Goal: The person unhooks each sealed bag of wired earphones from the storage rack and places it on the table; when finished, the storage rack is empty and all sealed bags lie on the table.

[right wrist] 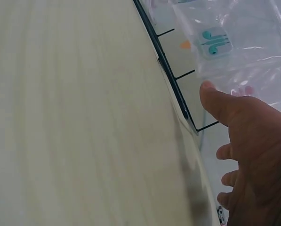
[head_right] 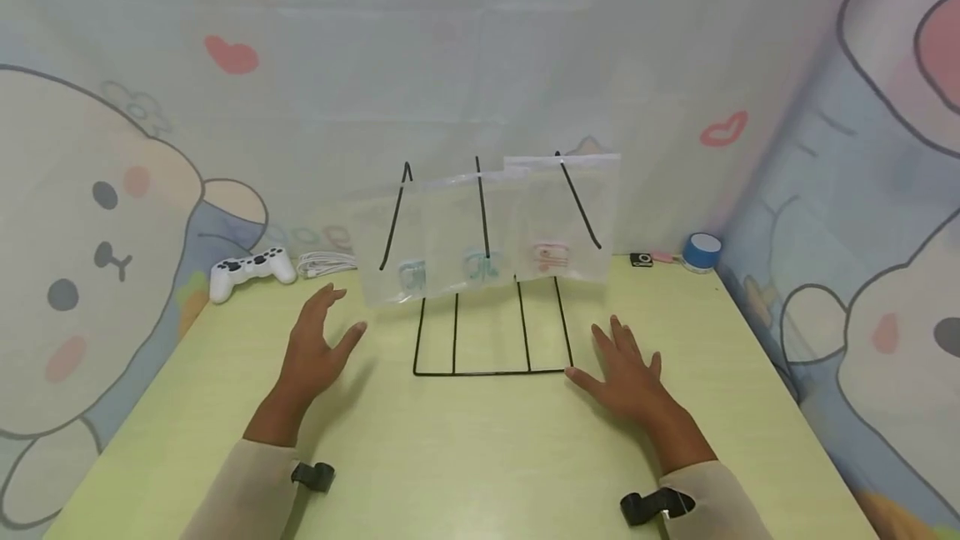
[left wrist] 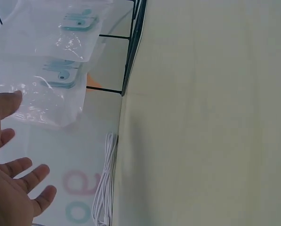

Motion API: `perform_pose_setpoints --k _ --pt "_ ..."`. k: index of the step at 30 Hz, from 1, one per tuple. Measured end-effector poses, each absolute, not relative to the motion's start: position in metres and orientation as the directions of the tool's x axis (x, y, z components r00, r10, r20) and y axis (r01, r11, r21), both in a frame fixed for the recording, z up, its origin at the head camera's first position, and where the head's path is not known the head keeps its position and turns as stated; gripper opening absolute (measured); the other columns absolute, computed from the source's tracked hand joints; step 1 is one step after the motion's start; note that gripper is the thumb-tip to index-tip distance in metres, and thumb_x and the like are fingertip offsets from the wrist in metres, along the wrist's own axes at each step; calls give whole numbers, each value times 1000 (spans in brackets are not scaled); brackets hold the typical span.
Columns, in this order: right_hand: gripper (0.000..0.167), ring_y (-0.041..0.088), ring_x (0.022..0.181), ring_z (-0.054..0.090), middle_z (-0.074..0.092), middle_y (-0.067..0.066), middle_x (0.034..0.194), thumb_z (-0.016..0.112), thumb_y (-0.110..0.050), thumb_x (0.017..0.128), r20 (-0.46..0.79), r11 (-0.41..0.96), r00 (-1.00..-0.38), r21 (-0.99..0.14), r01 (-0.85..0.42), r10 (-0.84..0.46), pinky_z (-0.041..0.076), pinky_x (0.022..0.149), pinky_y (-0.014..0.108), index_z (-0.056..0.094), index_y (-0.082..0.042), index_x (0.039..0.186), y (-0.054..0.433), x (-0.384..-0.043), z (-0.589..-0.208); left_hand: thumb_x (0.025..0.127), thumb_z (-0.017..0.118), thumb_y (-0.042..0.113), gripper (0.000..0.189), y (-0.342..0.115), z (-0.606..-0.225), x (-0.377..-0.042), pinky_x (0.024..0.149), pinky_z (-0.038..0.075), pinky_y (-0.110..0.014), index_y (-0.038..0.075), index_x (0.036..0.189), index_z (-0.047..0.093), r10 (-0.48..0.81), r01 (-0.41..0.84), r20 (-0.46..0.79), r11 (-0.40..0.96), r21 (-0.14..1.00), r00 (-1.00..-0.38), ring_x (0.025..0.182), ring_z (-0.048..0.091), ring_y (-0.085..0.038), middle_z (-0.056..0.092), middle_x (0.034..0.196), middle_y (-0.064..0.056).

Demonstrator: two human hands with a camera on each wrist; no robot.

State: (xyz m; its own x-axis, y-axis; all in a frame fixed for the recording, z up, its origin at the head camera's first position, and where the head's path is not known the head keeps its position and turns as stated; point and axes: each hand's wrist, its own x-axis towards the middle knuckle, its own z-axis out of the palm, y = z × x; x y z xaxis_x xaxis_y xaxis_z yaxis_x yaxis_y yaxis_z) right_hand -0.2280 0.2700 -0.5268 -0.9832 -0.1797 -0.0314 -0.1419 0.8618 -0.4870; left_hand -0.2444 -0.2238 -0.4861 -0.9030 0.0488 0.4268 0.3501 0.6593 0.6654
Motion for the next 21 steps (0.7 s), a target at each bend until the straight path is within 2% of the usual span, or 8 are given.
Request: perform_pose_setpoints --k 6,14,18,21 --pt "90 53 168 11 10 25 183 62 -63 105 11 836 -976 -513 -194 -220 2 118 92 31 -11 173 271 -241 -533 103 77 17 52 -219 -487 -261 120 41 -73 7 151 59 93 438 464 533 724 -881 162 34 -47 35 174 -23" --pt "83 53 167 16 19 27 181 63 -59 106 12 821 -963 -520 -237 -270 -3 118 92 38 -12 170 270 -253 -540 103 76 12 44 -217 -493 -278 120 38 -79 10 145 67 100 485 486 380 788 -868 161 37 -46 36 174 -15" --pt "78 51 168 16 26 23 180 64 -57 106 37 800 -960 -544 -253 -279 -8 119 90 44 -15 168 267 -259 -540 104 74 9 42 -214 -490 -286 123 35 -77 7 146 66 71 472 472 283 835 -879 163 34 -42 36 174 -13" --pt "75 50 168 16 29 21 179 65 -54 106 48 790 -959 -555 -259 -280 -10 119 89 46 -16 167 266 -261 -538 105 72 9 44 -210 -487 -291 125 37 -72 4 148 65 55 462 463 240 854 -885 163 34 -39 36 173 -13"
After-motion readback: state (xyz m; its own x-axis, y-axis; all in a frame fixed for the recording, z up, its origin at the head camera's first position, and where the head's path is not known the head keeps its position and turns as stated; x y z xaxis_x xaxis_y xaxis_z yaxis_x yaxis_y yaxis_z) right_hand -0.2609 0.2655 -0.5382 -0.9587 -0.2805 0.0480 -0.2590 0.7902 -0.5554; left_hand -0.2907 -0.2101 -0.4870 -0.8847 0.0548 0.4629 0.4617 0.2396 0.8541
